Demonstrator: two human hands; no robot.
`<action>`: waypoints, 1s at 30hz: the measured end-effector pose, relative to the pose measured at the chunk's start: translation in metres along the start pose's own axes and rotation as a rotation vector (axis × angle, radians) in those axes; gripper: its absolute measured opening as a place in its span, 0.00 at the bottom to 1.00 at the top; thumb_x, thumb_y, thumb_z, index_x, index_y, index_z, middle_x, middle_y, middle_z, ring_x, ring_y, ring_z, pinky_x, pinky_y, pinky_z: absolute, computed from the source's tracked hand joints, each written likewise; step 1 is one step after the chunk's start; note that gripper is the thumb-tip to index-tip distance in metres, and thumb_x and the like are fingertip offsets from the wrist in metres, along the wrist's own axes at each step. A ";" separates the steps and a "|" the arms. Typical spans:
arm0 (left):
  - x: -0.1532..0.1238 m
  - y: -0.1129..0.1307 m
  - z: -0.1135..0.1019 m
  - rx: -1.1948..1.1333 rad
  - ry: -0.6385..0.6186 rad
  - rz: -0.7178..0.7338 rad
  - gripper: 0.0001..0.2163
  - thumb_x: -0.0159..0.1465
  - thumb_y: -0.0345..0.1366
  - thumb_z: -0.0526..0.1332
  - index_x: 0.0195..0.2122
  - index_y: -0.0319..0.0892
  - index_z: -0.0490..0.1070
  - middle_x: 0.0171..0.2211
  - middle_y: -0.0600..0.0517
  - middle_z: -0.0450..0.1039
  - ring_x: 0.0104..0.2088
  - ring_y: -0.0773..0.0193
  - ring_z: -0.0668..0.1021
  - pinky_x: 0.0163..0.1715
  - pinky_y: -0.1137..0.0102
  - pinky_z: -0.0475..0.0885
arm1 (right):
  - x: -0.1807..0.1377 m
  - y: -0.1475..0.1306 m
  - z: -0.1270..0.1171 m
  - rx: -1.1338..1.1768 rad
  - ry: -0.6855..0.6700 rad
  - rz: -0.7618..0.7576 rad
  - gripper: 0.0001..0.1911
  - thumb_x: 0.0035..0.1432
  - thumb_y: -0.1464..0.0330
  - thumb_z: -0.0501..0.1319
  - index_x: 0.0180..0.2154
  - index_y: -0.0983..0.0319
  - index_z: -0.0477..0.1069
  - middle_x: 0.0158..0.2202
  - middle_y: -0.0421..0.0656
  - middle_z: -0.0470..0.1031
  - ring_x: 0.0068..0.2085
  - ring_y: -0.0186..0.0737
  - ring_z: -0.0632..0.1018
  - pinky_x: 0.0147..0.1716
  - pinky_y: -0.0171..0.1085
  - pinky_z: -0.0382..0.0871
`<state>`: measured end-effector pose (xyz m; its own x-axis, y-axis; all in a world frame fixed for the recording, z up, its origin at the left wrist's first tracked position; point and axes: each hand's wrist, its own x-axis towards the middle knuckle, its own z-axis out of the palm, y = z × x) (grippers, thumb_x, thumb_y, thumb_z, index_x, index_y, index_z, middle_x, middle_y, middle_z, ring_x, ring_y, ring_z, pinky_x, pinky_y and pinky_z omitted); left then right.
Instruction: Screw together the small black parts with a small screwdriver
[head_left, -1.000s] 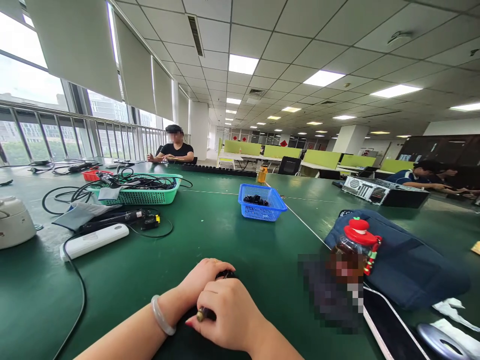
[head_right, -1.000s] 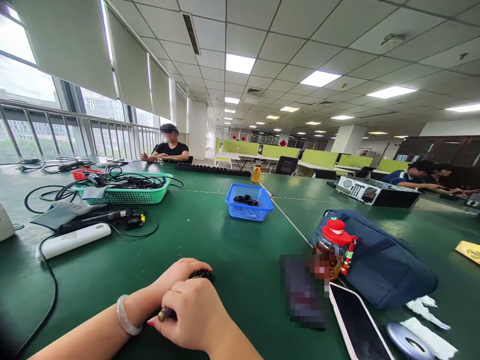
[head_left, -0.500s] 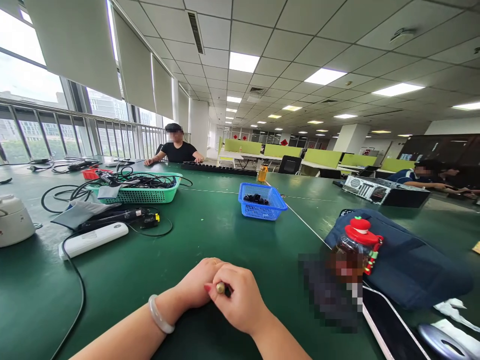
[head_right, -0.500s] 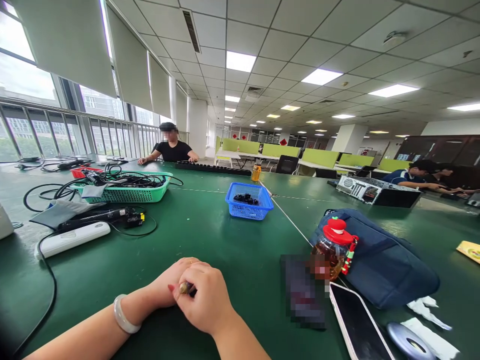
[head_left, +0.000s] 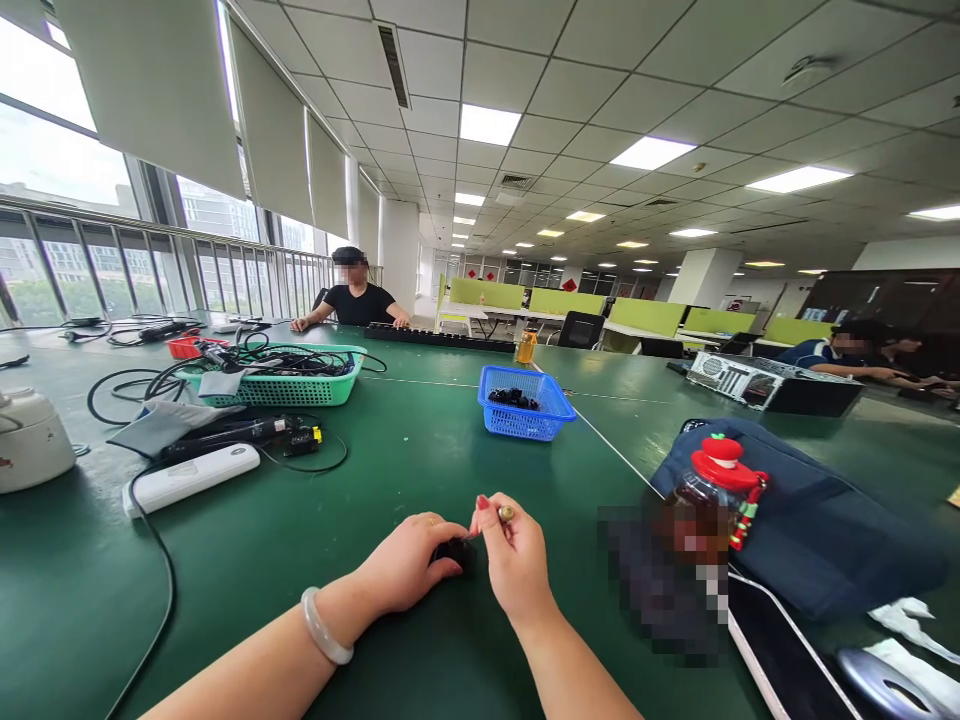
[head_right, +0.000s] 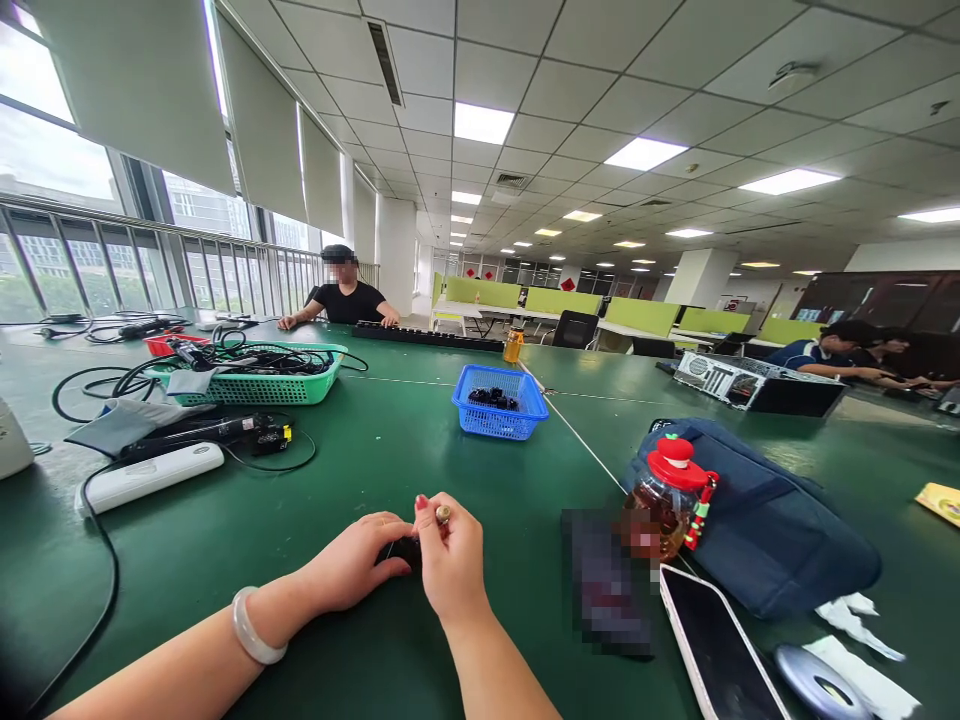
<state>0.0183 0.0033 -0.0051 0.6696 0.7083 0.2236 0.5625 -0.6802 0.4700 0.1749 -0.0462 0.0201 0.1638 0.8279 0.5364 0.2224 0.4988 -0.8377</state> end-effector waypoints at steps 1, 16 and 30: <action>0.000 0.001 -0.001 0.000 -0.005 -0.010 0.15 0.60 0.39 0.63 0.49 0.47 0.73 0.44 0.50 0.76 0.46 0.57 0.75 0.50 0.63 0.68 | 0.002 0.002 -0.001 0.033 0.036 0.028 0.25 0.63 0.51 0.53 0.21 0.60 0.61 0.19 0.36 0.62 0.21 0.31 0.62 0.21 0.32 0.57; 0.002 0.004 -0.001 -0.046 -0.021 -0.061 0.17 0.59 0.41 0.64 0.50 0.49 0.72 0.45 0.51 0.77 0.46 0.57 0.75 0.49 0.63 0.68 | 0.009 0.018 -0.001 0.391 0.274 0.259 0.25 0.54 0.48 0.62 0.22 0.62 0.62 0.21 0.37 0.65 0.17 0.26 0.56 0.15 0.31 0.50; 0.002 0.003 0.006 0.052 0.022 -0.019 0.10 0.60 0.40 0.61 0.41 0.44 0.73 0.37 0.50 0.75 0.41 0.57 0.74 0.42 0.66 0.68 | -0.011 -0.008 0.006 -0.122 -0.048 -0.146 0.22 0.65 0.57 0.53 0.22 0.61 0.65 0.19 0.37 0.62 0.22 0.32 0.63 0.22 0.32 0.57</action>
<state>0.0239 0.0010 -0.0079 0.6482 0.7246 0.2340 0.5999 -0.6753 0.4291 0.1654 -0.0582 0.0205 0.0761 0.7614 0.6438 0.3562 0.5823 -0.7308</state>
